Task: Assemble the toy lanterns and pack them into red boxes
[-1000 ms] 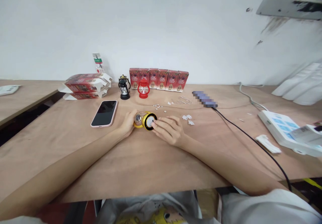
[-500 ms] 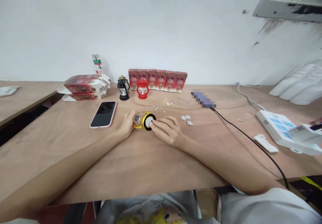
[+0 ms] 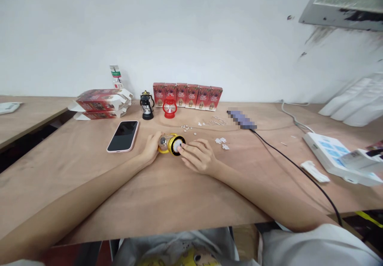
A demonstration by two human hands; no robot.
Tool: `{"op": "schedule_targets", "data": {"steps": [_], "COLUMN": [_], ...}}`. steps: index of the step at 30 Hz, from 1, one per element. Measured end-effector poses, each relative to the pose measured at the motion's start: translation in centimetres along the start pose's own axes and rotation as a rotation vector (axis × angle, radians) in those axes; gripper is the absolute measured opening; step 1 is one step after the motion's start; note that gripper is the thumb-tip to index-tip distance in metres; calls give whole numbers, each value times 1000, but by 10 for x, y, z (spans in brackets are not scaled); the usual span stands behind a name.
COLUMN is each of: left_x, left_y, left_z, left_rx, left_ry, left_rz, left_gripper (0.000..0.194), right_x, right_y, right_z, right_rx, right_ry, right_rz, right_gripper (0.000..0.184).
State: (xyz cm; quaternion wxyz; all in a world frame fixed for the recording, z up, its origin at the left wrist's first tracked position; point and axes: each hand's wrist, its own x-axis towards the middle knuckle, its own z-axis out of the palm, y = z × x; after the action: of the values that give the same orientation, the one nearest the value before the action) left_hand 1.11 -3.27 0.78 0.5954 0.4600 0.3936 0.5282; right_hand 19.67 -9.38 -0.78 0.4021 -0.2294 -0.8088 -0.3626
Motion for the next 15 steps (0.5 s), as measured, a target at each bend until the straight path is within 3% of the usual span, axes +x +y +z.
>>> {"op": "schedule_targets", "data": {"steps": [4,7,11,15], "left_x": [-3,-5,-6,-6], "left_y": [1,3,4,3], "left_z": [1,2,2,2], "left_rx": [-47,-93,-115,-105], "left_ry": [20,33,5,-32], "left_rz": [-40,-86,-102,-105], "left_gripper": [19,19,18,19], "right_x": [-13,-34,-72,-97], "right_y": [27,71,130,156], "right_z": [6,8,4,3], "right_rx": [38,-122,-162,-79], "right_ry": [22,-27,-317,-631], "right_rz": [86,439,878,1017], "right_gripper": [36,37,44,51]}}
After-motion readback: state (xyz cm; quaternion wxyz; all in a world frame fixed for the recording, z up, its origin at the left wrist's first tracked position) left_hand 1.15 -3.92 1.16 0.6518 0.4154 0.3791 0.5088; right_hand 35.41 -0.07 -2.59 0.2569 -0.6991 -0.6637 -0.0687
